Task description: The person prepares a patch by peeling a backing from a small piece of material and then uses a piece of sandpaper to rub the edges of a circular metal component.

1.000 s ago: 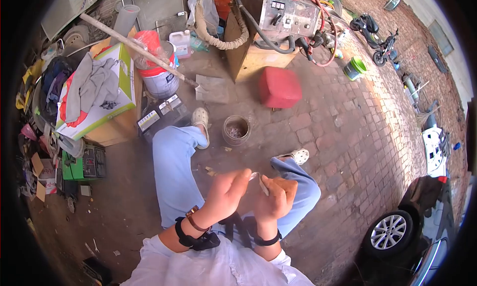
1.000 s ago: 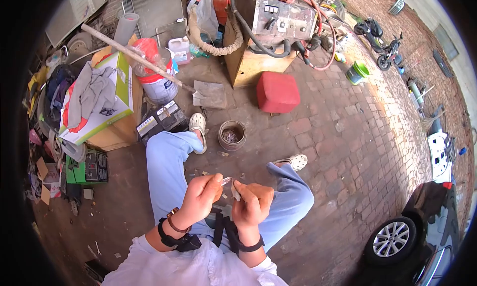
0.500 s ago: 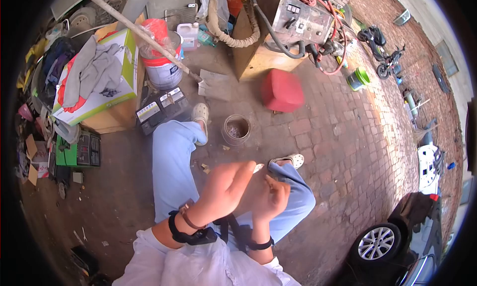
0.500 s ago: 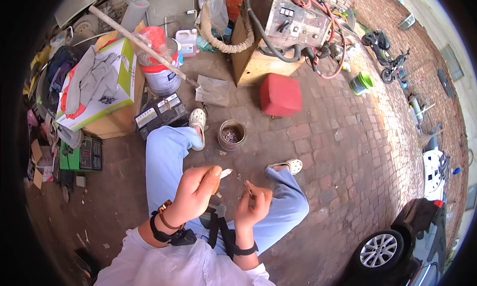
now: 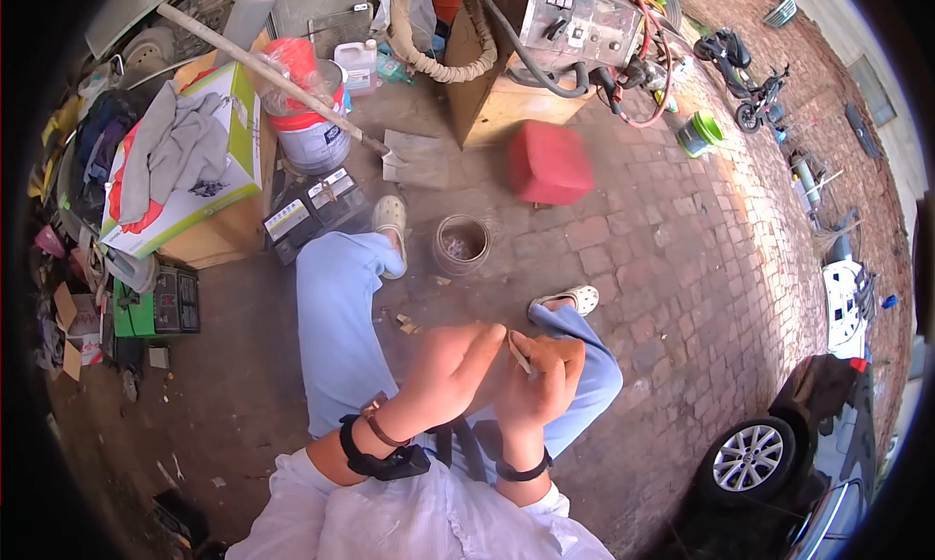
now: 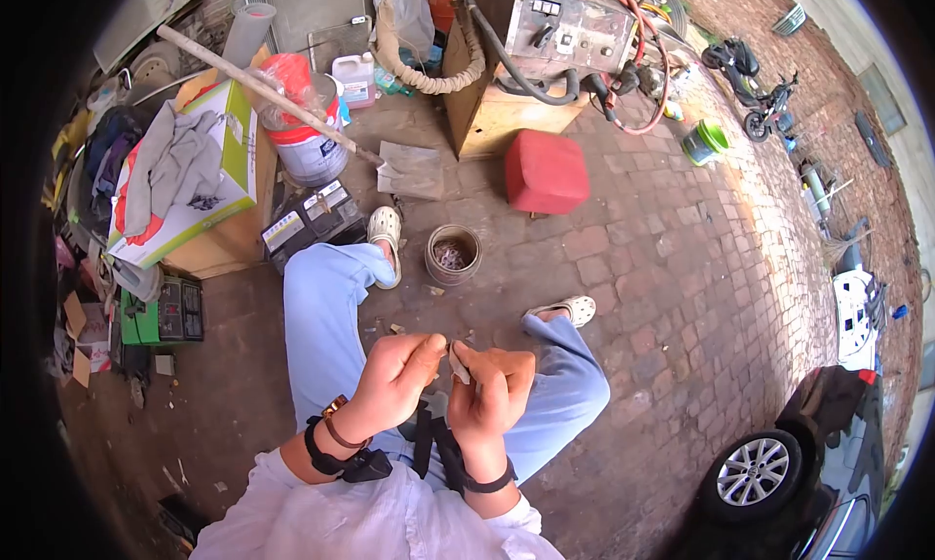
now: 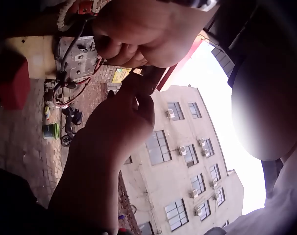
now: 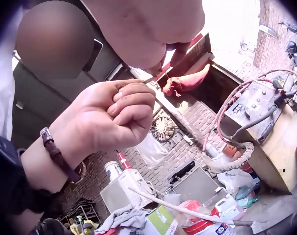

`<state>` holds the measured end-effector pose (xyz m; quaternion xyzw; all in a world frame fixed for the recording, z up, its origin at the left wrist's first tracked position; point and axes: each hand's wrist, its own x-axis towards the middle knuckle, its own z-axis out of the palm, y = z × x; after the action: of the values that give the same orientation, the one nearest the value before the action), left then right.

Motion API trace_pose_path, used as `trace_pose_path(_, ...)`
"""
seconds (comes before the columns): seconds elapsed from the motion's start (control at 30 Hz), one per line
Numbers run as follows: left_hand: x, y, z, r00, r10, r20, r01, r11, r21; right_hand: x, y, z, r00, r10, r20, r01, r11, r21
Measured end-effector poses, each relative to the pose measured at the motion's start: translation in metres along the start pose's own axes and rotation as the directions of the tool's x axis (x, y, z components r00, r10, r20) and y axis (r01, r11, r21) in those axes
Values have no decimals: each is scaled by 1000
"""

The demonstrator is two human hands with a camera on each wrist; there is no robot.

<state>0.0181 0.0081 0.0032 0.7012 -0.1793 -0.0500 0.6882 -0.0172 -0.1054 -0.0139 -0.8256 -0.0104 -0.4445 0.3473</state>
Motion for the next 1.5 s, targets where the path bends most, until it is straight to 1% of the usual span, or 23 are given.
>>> trace_pose_path(0.13, -2, -9, 0, 998, -59, 6, 59, 994, -97, -7, 11, 2, 999, 4, -36, -3, 1000, 11)
trace_pose_path(0.2, -5, -13, 0, 981, -189, 45, 194, 941, -276, -4, 12, -1, 998, -63, -1, 63, 995, -71)
trace_pose_path(0.23, -5, -11, -2, 981, -188, 47, 194, 943, -272, -4, 14, -2, 998, -61, -5, 61, 996, -71)
trace_pose_path(0.3, -3, -5, -6, 973, -216, 78, 229, 937, -263, -3, 15, -2, 986, 148, -75, -139, 983, 117)
trace_pose_path(0.43, -5, -7, -1, 978, -193, 78, 205, 956, -208, 5, 1, -4, 992, 110, -62, -101, 985, 140)
trace_pose_path(0.5, -7, -7, 5, 997, -70, 25, 72, 990, -120, 7, -5, -1, 1000, 23, 14, -24, 999, 45)
trace_pose_path(0.53, -9, -7, 6, 997, -71, 28, 74, 990, -122, 3, -4, -1, 1000, 25, 15, -25, 999, 42)
trace_pose_path(0.67, -12, -9, 1, 988, -145, 55, 155, 945, -289, -14, 5, 0, 999, 1, -41, 0, 1000, 30)
trace_pose_path(0.73, -10, -4, -1, 983, -175, 59, 185, 922, -341, -24, 20, 2, 994, 91, 54, -86, 992, -89)
trace_pose_path(0.77, -8, 5, -4, 995, -99, 35, 104, 957, -272, -32, 25, 3, 970, 239, 46, -237, 970, -54)
trace_pose_path(0.8, -6, 11, -6, 1000, -20, 13, 22, 979, -201, -32, 23, 1, 969, 241, 47, -239, 970, -54)
trace_pose_path(0.87, -6, 5, -6, 1000, -19, 9, 20, 984, -174, -26, 16, -6, 942, 318, -110, -308, 946, 99)
trace_pose_path(0.9, -6, 0, -6, 996, -83, 38, 89, 978, -189, -18, 12, -6, 937, 313, -154, -279, 938, 206)
trace_pose_path(0.93, -4, -3, -5, 988, -139, 71, 151, 968, -200, -8, 6, -8, 934, 317, -167, -281, 937, 207)
trace_pose_path(1.07, -9, -2, 6, 984, -149, 96, 164, 970, -178, 15, -11, -13, 997, 83, -8, -81, 988, 134)
trace_pose_path(1.13, -10, 4, 7, 998, -19, 67, 23, 997, -72, 6, -5, -7, 999, 27, -32, -25, 997, 77)
trace_pose_path(1.27, -16, -4, 3, 996, -20, 86, 28, 996, -86, -12, 4, -6, 997, -42, -67, 45, 998, 41)
trace_pose_path(1.33, -16, -5, -1, 967, -237, 95, 254, 926, -281, -21, 11, -8, 1000, 4, -1, -4, 997, -77)
trace_pose_path(1.37, -18, -2, -7, 978, -172, 120, 200, 937, -287, -29, 19, -8, 1000, 8, -3, -8, 996, -84)
trace_pose_path(1.4, -15, 7, -8, 976, -174, 132, 205, 937, -284, -34, 22, -6, 985, 170, -14, -170, 984, -46)
trace_pose_path(1.43, -11, 15, -5, 992, -61, 109, 85, 970, -227, -36, 25, -6, 948, 318, -14, -318, 948, -1)
trace_pose_path(1.47, -5, 18, -4, 995, 60, 75, -47, 985, -165, -36, 26, -12, 953, 295, -63, -295, 955, 14)
trace_pose_path(1.5, -4, 15, -4, 994, -16, 105, 30, 990, -139, -31, 24, -15, 949, 297, -103, -290, 954, 80)
